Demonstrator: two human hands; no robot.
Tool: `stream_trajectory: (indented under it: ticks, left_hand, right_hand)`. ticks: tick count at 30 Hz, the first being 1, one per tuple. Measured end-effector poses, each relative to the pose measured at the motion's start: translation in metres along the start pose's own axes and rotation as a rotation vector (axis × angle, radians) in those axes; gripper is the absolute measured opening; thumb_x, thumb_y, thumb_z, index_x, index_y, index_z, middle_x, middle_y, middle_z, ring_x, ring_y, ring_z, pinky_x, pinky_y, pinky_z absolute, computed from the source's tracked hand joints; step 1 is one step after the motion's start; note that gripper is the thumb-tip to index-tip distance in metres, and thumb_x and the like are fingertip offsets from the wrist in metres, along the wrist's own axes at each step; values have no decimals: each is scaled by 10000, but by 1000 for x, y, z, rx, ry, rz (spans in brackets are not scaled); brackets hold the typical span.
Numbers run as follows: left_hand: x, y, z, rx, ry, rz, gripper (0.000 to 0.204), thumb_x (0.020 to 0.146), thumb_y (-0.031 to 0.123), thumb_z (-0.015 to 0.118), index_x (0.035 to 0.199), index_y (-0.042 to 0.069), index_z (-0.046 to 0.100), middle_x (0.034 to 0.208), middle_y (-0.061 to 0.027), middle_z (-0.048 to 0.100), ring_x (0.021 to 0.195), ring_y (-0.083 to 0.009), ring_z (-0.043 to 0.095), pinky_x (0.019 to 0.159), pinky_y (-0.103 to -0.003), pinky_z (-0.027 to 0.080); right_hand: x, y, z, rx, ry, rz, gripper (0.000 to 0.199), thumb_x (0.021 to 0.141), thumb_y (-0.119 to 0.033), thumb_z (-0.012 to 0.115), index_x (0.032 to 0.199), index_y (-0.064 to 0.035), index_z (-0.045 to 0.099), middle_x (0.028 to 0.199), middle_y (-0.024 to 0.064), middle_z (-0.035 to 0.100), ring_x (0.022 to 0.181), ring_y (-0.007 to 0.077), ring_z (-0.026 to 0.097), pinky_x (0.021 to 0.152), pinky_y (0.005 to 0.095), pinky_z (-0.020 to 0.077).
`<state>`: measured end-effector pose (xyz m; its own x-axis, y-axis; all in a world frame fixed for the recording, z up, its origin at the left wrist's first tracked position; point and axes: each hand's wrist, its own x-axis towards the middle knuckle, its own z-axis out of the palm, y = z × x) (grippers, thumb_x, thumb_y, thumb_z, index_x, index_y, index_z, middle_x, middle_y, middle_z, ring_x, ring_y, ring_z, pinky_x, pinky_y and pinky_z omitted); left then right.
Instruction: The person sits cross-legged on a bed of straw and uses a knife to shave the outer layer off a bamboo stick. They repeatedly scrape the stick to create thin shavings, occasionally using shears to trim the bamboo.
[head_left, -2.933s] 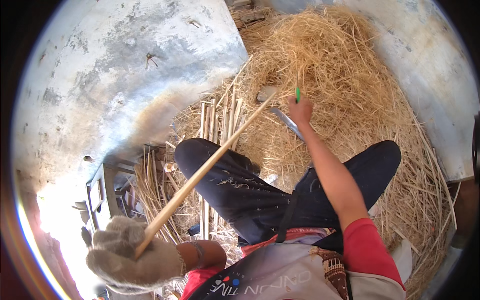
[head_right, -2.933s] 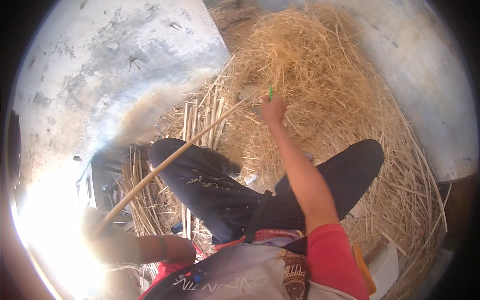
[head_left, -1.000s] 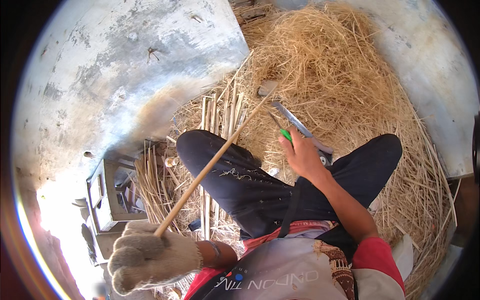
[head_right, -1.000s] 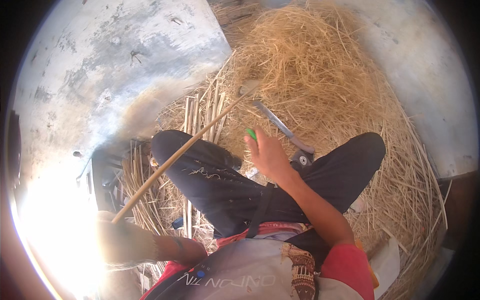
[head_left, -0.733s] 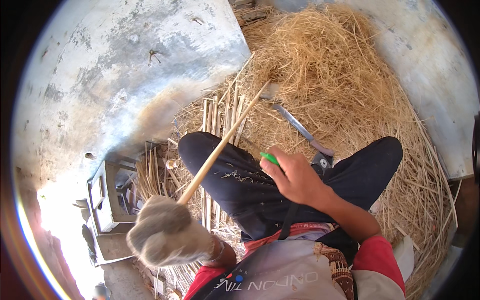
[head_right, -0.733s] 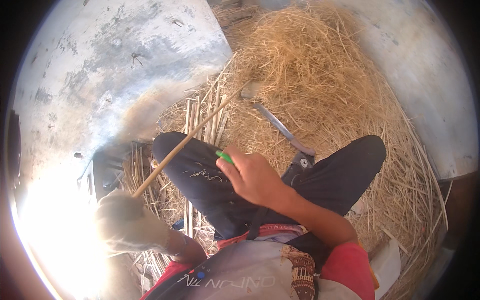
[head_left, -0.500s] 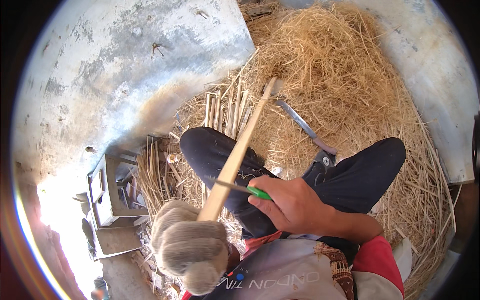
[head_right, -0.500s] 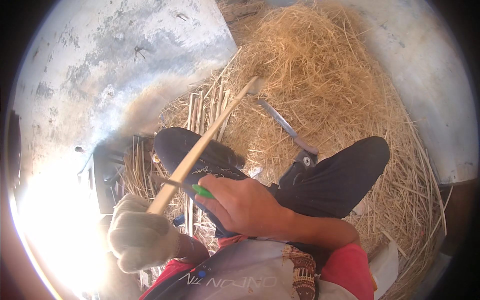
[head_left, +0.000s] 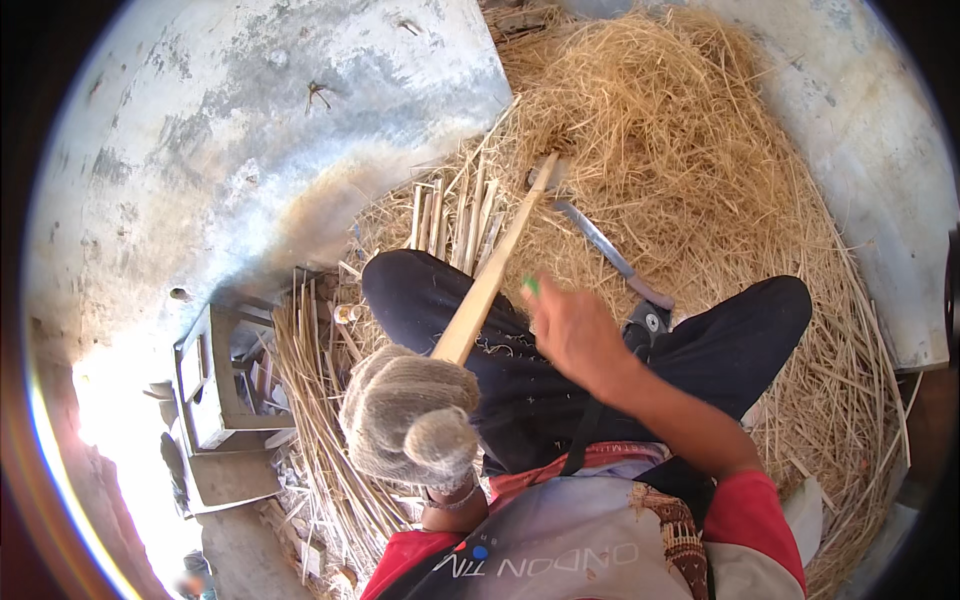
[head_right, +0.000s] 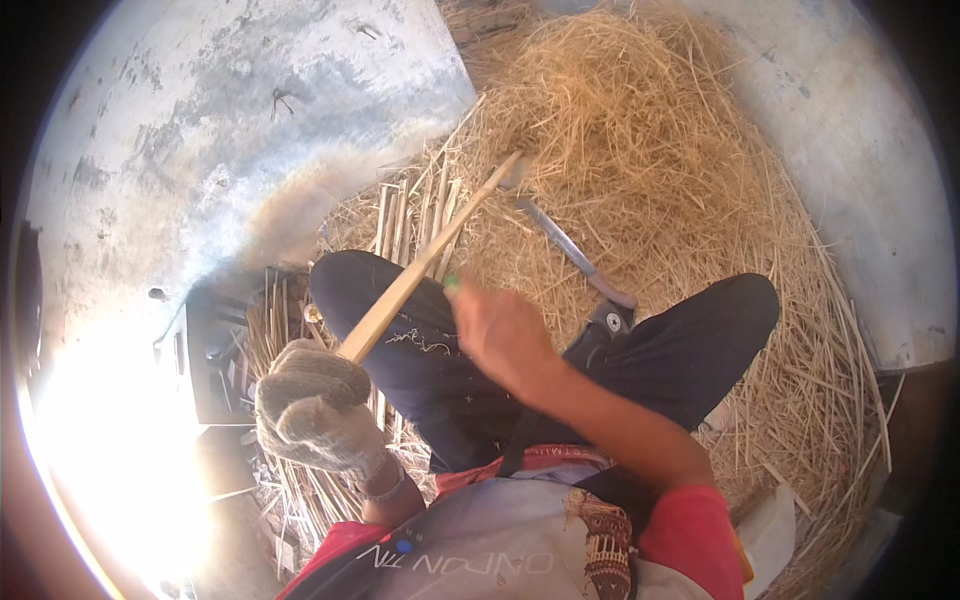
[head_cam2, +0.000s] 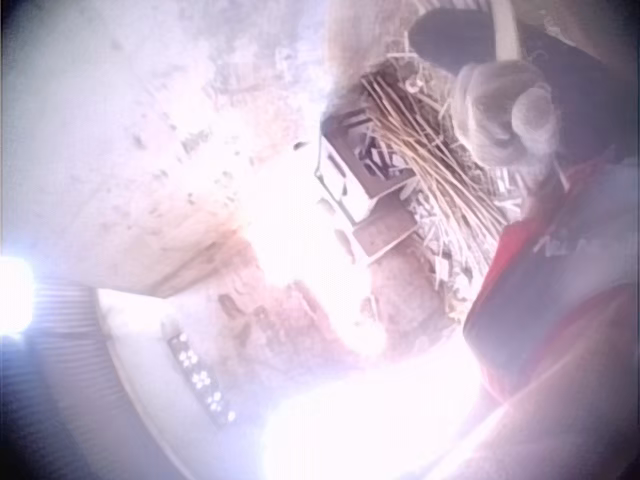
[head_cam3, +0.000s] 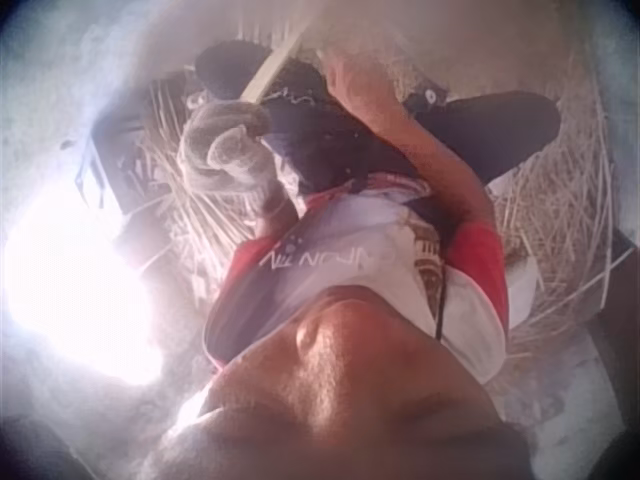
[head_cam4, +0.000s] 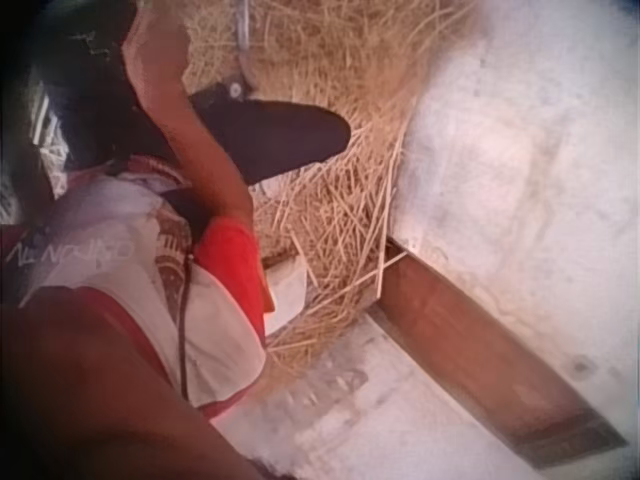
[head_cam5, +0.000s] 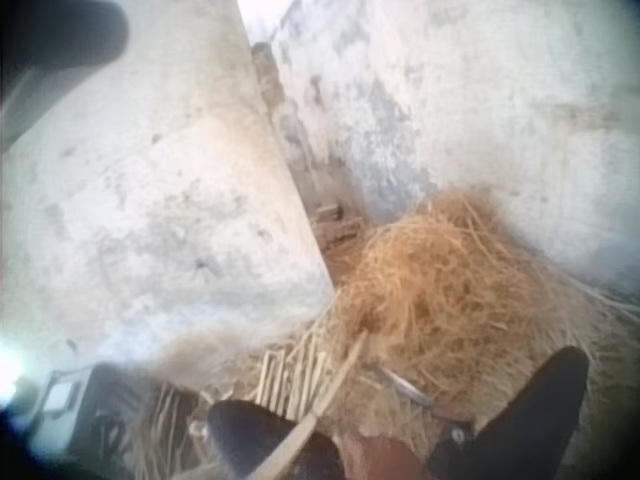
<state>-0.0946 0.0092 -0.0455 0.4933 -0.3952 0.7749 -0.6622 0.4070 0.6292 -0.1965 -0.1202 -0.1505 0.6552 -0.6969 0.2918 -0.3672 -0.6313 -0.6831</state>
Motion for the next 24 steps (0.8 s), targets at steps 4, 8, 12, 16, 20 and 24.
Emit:
stream_trajectory:
  ticks: [4, 8, 12, 16, 20, 24]
  left_hand:
    - [-1, 2, -1, 184, 121, -27, 424, 885, 412, 707, 737, 29, 603, 613, -95, 634, 532, -215, 592, 566, -354, 471]
    - [-12, -6, 7, 288, 328, -135, 517, 946, 485, 615, 827, -15, 566, 619, -94, 563, 526, -205, 584, 521, -346, 499]
    - [-1, 1, 16, 123, 339, -238, 589, 948, 550, 585, 910, -36, 545, 684, -88, 585, 564, -190, 610, 408, -268, 462]
    - [-8, -9, 12, 192, 402, -232, 605, 941, 560, 591, 945, -43, 546, 734, -104, 591, 585, -198, 621, 433, -276, 487]
    - [-4, -9, 11, 223, 439, -220, 624, 935, 571, 596, 979, -50, 546, 784, -121, 597, 606, -205, 633, 458, -284, 511]
    - [1, -12, 10, 220, 417, -256, 645, 929, 581, 602, 1014, -56, 546, 835, -137, 603, 628, -213, 645, 483, -291, 536]
  right_hand:
    - [8, 12, 1, 13, -70, 44, 228, 997, -219, 579, 1043, 4, 571, 560, 208, 569, 516, 418, 592, 466, 484, 462]
    - [1, -25, -3, 255, 34, -245, 212, 1002, -212, 566, 1030, -2, 567, 597, 208, 588, 529, 401, 611, 472, 491, 466]
    - [38, 52, 40, -66, -36, 235, 219, 1001, -216, 574, 1043, -2, 560, 627, 226, 597, 558, 431, 614, 495, 494, 457]
    - [36, 33, 25, 143, -98, 104, 239, 1005, -215, 561, 1073, 14, 550, 633, 250, 601, 593, 448, 630, 542, 513, 484]
    - [38, 45, 50, 174, -77, -18, 264, 1021, -220, 521, 1109, 28, 534, 697, 273, 627, 697, 445, 662, 605, 524, 496]
    - [44, 138, 84, -117, -77, 297, 261, 1015, -246, 523, 1083, 6, 519, 682, 241, 630, 713, 411, 672, 601, 526, 478]
